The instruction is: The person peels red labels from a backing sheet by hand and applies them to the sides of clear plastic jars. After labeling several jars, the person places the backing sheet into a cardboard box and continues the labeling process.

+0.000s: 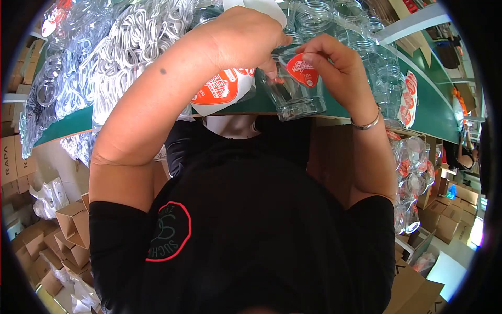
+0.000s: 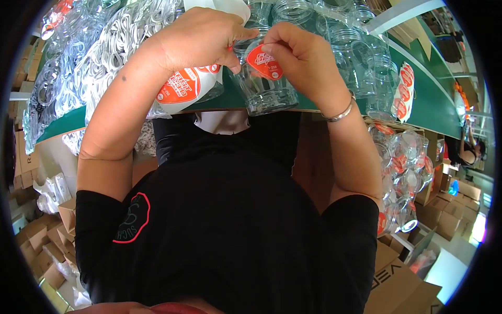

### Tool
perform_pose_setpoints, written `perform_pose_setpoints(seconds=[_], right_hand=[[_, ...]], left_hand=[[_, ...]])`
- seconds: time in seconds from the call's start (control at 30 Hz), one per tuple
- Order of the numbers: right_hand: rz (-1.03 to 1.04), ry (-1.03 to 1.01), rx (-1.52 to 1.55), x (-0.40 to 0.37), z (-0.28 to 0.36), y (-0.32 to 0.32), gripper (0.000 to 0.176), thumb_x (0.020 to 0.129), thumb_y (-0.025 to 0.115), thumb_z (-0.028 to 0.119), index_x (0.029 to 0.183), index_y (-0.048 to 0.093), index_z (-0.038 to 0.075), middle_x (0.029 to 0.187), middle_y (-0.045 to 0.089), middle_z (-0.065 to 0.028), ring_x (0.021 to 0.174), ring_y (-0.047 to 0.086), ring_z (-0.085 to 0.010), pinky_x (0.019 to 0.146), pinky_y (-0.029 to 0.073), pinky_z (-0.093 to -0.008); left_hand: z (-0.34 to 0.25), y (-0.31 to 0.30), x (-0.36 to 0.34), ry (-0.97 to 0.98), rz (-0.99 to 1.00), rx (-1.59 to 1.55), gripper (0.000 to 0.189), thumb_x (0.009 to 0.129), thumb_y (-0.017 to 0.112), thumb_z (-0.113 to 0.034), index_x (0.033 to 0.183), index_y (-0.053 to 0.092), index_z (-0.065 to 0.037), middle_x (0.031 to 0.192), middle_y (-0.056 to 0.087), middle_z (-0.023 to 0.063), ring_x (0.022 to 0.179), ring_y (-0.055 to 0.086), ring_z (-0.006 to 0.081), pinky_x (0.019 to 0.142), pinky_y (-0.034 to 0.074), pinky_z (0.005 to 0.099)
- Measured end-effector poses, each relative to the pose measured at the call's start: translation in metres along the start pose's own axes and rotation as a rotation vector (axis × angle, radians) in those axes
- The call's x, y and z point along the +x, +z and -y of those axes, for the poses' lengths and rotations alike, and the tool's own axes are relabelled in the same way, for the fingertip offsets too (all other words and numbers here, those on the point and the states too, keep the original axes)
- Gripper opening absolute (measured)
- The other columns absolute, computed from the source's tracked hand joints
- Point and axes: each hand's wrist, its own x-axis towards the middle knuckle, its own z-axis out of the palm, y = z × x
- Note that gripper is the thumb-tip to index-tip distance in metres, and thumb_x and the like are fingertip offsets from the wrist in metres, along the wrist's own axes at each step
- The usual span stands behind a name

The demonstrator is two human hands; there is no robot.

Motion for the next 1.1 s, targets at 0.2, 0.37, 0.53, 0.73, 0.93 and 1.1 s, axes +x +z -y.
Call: perform_pose_setpoints(seconds=[0.2, 0.37, 0.53, 0.73, 0.93, 1.1], right_hand=[[0.018, 0.007, 0.057, -0.004, -0.001, 0.001, 0.007, 0.089, 0.055, -0.001, 0.086, 0.06, 0.003, 0.098, 0.066, -0.0081, 0.078, 0.054, -0.0102, 0.072, 0.045, -0.0214], [-0.093, -0.061, 0.21, -0.006, -0.002, 0.007, 0.008, 0.085, 0.058, -0.003, 0.085, 0.061, 0.004, 0.08, 0.065, -0.0014, 0.063, 0.049, -0.0079, 0.061, 0.043, -0.0194], [-0.047, -0.059, 0.256, -0.006, -0.002, 0.002, 0.007, 0.084, 0.059, -0.004, 0.086, 0.061, 0.002, 0.083, 0.066, -0.0025, 0.065, 0.051, -0.0085, 0.062, 0.045, -0.0203], [0.137, 0.026, 0.035, 0.005, -0.003, -0.007, 0.005, 0.086, 0.061, -0.002, 0.087, 0.06, 0.003, 0.091, 0.066, -0.0063, 0.081, 0.057, -0.0119, 0.074, 0.047, -0.0226], [-0.006, 0.035, 0.477, 0.001, -0.017, -0.009, 0.007, 0.083, 0.065, -0.001, 0.087, 0.061, 0.003, 0.082, 0.063, -0.0052, 0.072, 0.056, -0.0099, 0.066, 0.048, -0.0198], [-0.097, 0.042, 0.654, 0.003, -0.02, -0.006, 0.007, 0.083, 0.067, 0.0, 0.086, 0.062, 0.002, 0.077, 0.062, -0.0045, 0.067, 0.056, -0.0087, 0.062, 0.049, -0.0184]], left_hand=[[-0.002, -0.003, -0.001, -0.005, 0.034, -0.009, 0.032, 0.077, 0.073, -0.024, 0.099, 0.064, -0.002, 0.087, 0.064, 0.0122, 0.085, 0.063, 0.0294, 0.079, 0.049, 0.0382], [-0.001, -0.001, 0.0, 0.003, 0.028, 0.009, 0.034, 0.077, 0.073, -0.026, 0.098, 0.064, -0.002, 0.087, 0.064, 0.0121, 0.084, 0.063, 0.0295, 0.078, 0.049, 0.038], [0.0, -0.001, 0.001, 0.011, 0.022, 0.021, 0.035, 0.077, 0.073, -0.027, 0.099, 0.063, -0.002, 0.087, 0.064, 0.012, 0.084, 0.063, 0.0297, 0.078, 0.049, 0.0379], [-0.001, -0.003, 0.001, 0.009, 0.05, 0.008, 0.037, 0.076, 0.073, -0.027, 0.101, 0.063, -0.002, 0.087, 0.064, 0.0119, 0.083, 0.063, 0.0296, 0.077, 0.05, 0.0375], [0.001, 0.003, 0.002, 0.025, 0.01, 0.021, 0.039, 0.076, 0.074, -0.028, 0.102, 0.063, -0.002, 0.087, 0.064, 0.012, 0.082, 0.064, 0.029, 0.076, 0.05, 0.0367], [0.002, 0.005, 0.003, 0.044, -0.028, 0.029, 0.042, 0.076, 0.074, -0.029, 0.105, 0.063, -0.001, 0.087, 0.065, 0.0118, 0.082, 0.064, 0.028, 0.076, 0.05, 0.0357]])
